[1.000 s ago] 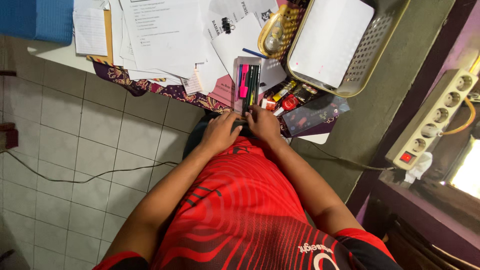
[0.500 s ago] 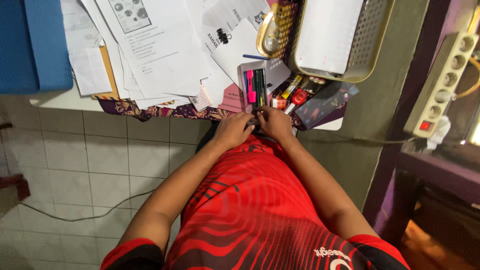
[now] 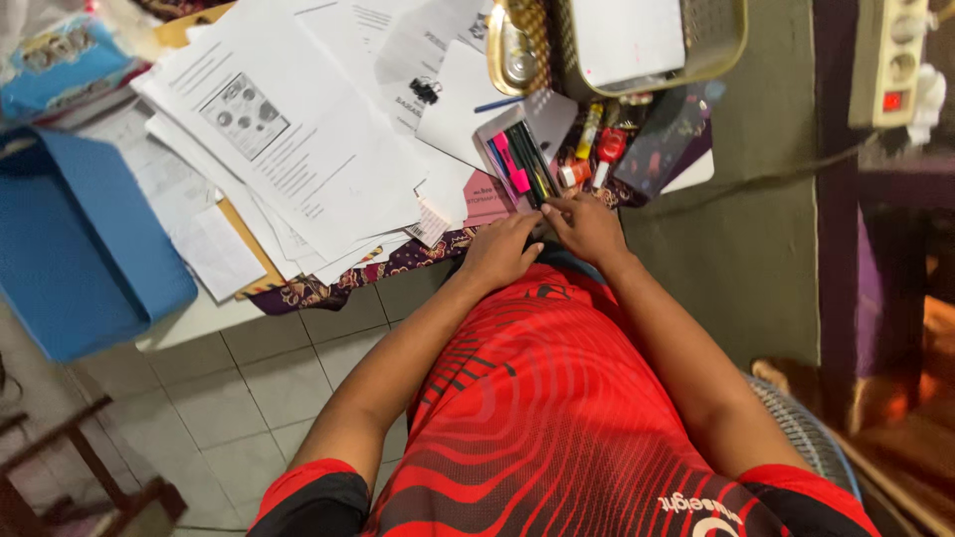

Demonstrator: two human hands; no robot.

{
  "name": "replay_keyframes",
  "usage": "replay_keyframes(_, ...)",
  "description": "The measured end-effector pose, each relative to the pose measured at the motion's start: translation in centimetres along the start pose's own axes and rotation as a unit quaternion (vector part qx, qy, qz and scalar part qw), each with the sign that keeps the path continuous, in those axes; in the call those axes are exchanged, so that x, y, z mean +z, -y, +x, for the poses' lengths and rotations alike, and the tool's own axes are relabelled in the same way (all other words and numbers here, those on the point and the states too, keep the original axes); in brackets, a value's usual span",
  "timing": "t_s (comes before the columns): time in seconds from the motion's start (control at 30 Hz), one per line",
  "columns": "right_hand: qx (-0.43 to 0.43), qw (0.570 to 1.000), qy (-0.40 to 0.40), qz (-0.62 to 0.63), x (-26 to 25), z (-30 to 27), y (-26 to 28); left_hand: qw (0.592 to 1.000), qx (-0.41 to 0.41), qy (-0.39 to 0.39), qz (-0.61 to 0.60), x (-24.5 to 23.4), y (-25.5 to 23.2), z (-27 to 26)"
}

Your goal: The person writes on paper with a pen, organizes several pens and a phone into a small holder, and places a toy into a blue bin.

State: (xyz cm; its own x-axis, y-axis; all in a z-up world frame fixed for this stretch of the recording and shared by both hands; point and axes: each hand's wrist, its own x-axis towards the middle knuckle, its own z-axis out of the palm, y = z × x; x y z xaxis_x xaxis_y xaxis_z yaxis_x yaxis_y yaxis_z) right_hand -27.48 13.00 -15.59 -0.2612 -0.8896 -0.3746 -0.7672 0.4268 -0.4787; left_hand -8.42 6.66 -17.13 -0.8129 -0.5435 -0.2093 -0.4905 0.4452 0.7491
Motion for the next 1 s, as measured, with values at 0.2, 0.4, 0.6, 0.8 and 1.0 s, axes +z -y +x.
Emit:
replay_keyframes(0.2,-0.036,0.998,-0.052,0.024,0.9,-1.4,-0.3,0.999,0.031,0.007,0.004,0.0,0.6,-0.1)
replay_keyframes(0.4,0.006,0.998,-0.066,0.014,1.9,-1.8,0.4,0.997,0.047,0.011,0.052,-0.1,1.6,0.6)
replay_keyframes(0.6,0.027,0.992,-0.118,0.032,2.7,-1.4,-0.2,0.983,0.096,0.010,0.157,-0.6,2.1,1.8)
replay_keyframes(0.8,0.133,0.987,-0.078,0.044,1.9,1.7,-0.1,0.955,0.108,0.008,0.275,-1.7,2.6,3.9)
replay_keyframes(1.0,0.112,0.991,-0.018,-0.071,3.0,4.5,-0.8,0.945,0.127,-0.005,0.301,-1.6,3.4,4.3)
